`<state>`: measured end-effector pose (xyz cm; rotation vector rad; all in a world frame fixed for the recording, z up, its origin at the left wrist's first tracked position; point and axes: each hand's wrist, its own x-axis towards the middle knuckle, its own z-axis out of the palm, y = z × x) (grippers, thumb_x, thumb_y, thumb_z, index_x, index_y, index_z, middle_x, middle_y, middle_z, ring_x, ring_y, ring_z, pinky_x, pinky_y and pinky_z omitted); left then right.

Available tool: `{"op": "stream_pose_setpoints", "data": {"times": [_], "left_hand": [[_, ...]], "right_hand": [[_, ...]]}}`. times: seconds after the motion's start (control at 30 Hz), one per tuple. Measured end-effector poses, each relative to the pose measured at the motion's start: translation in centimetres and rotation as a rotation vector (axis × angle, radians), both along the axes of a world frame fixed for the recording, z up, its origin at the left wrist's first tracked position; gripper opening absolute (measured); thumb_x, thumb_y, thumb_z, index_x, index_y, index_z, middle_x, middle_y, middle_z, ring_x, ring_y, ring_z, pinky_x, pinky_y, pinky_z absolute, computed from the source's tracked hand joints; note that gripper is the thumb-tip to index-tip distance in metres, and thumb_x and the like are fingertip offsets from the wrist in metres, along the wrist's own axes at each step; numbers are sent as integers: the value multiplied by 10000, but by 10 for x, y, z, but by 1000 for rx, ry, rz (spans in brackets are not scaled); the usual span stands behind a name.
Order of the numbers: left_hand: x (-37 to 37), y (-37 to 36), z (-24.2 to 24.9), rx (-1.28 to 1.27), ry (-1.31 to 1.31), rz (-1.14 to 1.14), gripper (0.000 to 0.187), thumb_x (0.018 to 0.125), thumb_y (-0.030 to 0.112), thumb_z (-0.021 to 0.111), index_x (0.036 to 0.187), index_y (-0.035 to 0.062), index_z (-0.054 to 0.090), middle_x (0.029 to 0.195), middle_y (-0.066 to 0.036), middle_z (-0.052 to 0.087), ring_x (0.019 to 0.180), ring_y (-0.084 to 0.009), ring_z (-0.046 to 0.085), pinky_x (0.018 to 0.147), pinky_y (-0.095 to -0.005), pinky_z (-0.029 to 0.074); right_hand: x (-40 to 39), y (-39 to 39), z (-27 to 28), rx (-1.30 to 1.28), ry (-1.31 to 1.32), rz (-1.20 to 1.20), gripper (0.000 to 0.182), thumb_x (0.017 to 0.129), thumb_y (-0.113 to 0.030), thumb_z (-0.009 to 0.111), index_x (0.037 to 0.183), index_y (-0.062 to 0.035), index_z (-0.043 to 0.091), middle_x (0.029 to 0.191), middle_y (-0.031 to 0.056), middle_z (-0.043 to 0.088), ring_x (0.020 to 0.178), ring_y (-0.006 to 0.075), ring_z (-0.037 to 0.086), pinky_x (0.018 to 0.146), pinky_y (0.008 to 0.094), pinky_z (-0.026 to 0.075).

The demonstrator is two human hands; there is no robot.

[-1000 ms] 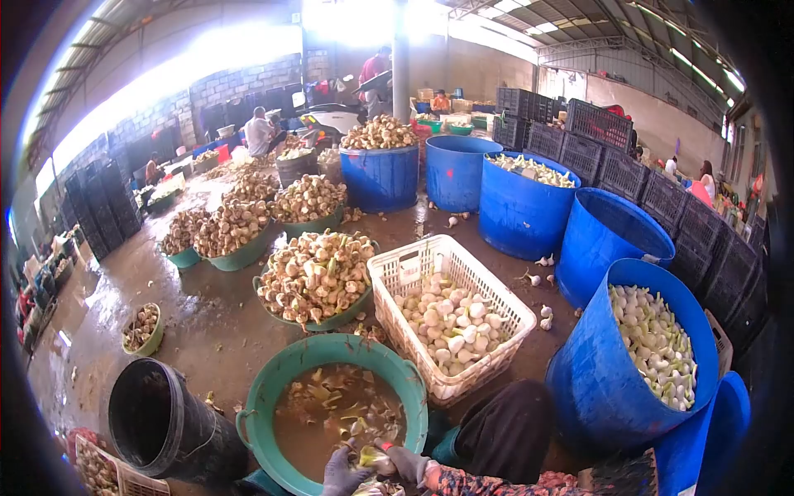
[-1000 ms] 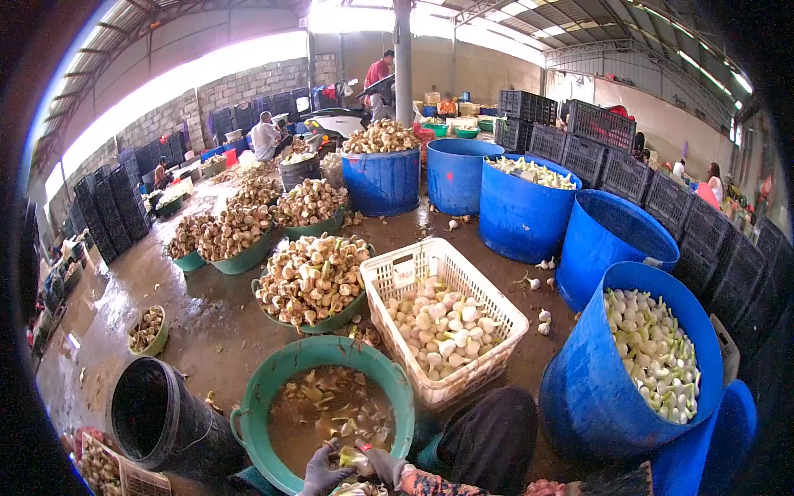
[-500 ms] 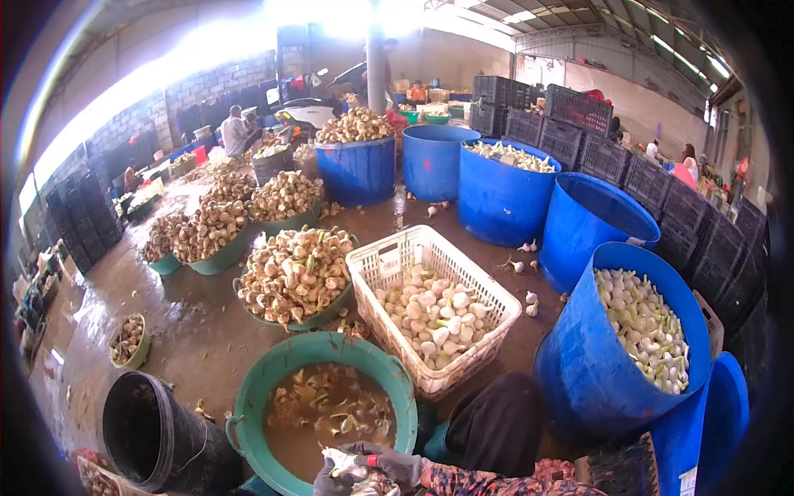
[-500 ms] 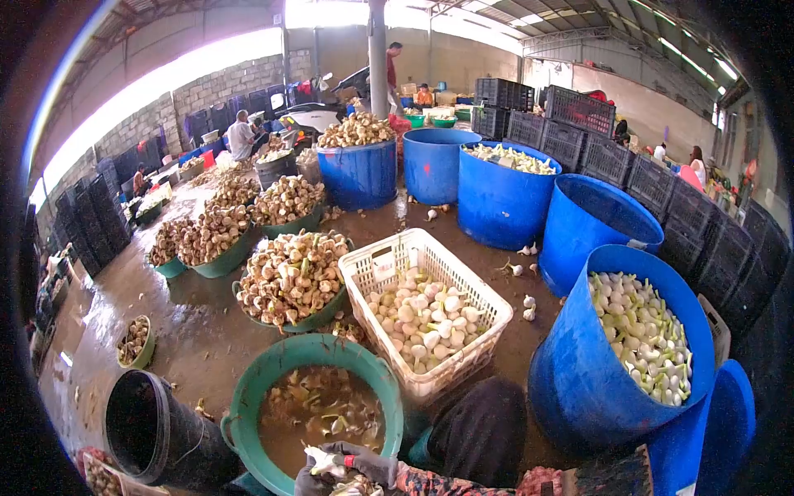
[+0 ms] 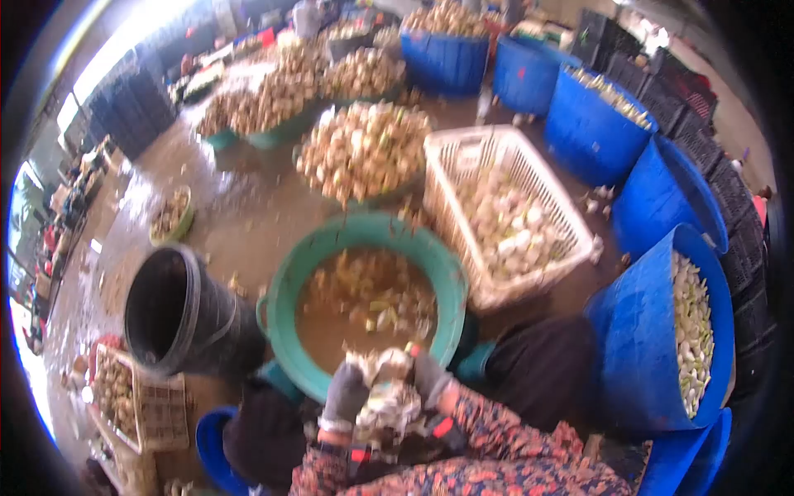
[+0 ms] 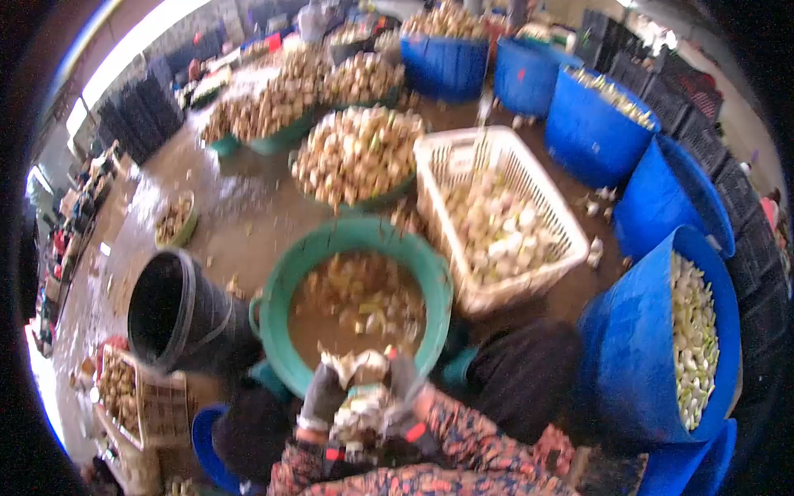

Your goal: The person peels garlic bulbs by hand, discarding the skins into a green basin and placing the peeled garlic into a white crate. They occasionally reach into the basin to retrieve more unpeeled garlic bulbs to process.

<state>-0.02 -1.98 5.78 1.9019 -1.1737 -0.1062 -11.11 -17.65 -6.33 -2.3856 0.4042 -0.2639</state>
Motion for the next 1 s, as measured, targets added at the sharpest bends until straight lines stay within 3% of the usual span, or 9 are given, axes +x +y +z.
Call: {"op": "stream_pose_setpoints", "data": {"times": [0.03, 0.07, 0.1, 0.13, 0.17, 0.37, 0.6, 0.8, 1.0], "left_hand": [[-6, -8, 29, -11, -155, -30, 205, 649, 8, 558, 853, 30, 563, 852, -172, 554, 803, -390, 492, 699, -414, 432], [1, 20, -16, 284, -149, -1, 356, 745, 211, 676, 1014, 28, 533, 966, -162, 556, 932, -320, 525, 795, -382, 429], [-2, 19, -3, -68, 674, -148, 342, 741, 220, 691, 978, 30, 534, 898, -102, 566, 852, -273, 543, 785, -353, 435], [-6, 18, 9, -538, 1457, -136, 332, 737, 228, 707, 942, 32, 536, 830, -41, 575, 773, -226, 561, 775, -325, 441], [3, 18, 28, -473, 1563, -443, 399, 719, 186, 726, 1021, -4, 547, 858, -35, 606, 779, -181, 572, 783, -288, 438], [18, -20, 37, 368, 700, -17, 582, 761, 197, 674, 1240, -38, 443, 1111, -101, 565, 984, -136, 532, 843, -269, 443], [5, -25, 8, 42, 1141, 54, 150, 831, 163, 627, 812, 18, 591, 732, 4, 591, 626, -59, 536, 592, -201, 454], [9, 15, 36, -352, 1475, -334, 183, 768, 175, 694, 781, 31, 582, 741, 1, 586, 666, -90, 542, 610, -222, 429], [33, -12, 35, 664, 739, -64, 263, 807, 279, 610, 824, 19, 641, 733, -43, 625, 656, -107, 574, 592, -247, 441]], "right_hand": [[-3, -4, 50, -35, -62, 59, 359, 927, -271, 347, 1006, -18, 588, 838, 67, 632, 788, 195, 603, 680, 347, 487], [4, -9, 23, 946, 20, -23, 418, 922, -329, 316, 1042, -23, 576, 842, 65, 636, 739, 209, 611, 634, 354, 493], [11, -13, -2, 1823, -42, -498, 480, 918, -387, 286, 1078, -29, 564, 846, 64, 641, 690, 224, 618, 588, 361, 499], [6, -14, 67, 1863, -94, -426, 486, 917, -395, 266, 1062, -53, 579, 803, 47, 644, 638, 195, 608, 510, 325, 473], [3, -21, 14, 1896, -193, -478, 480, 920, -391, 262, 1067, -66, 583, 814, 39, 651, 617, 174, 599, 469, 290, 451], [17, -14, 94, 1332, -173, -317, 275, 889, -223, 438, 1018, -32, 589, 846, 42, 627, 685, 121, 578, 553, 243, 456], [13, -4, 41, 710, -205, -139, 233, 875, -225, 454, 910, -59, 615, 672, 21, 573, 514, 99, 505, 468, 232, 407], [19, -17, 77, 1780, -48, -640, 313, 896, -260, 338, 879, -92, 602, 583, 3, 539, 387, 87, 390, 350, 215, 305], [19, -16, 75, 1937, -64, -573, 289, 901, -277, 383, 877, -70, 583, 619, 26, 544, 408, 107, 411, 374, 230, 347]]}}
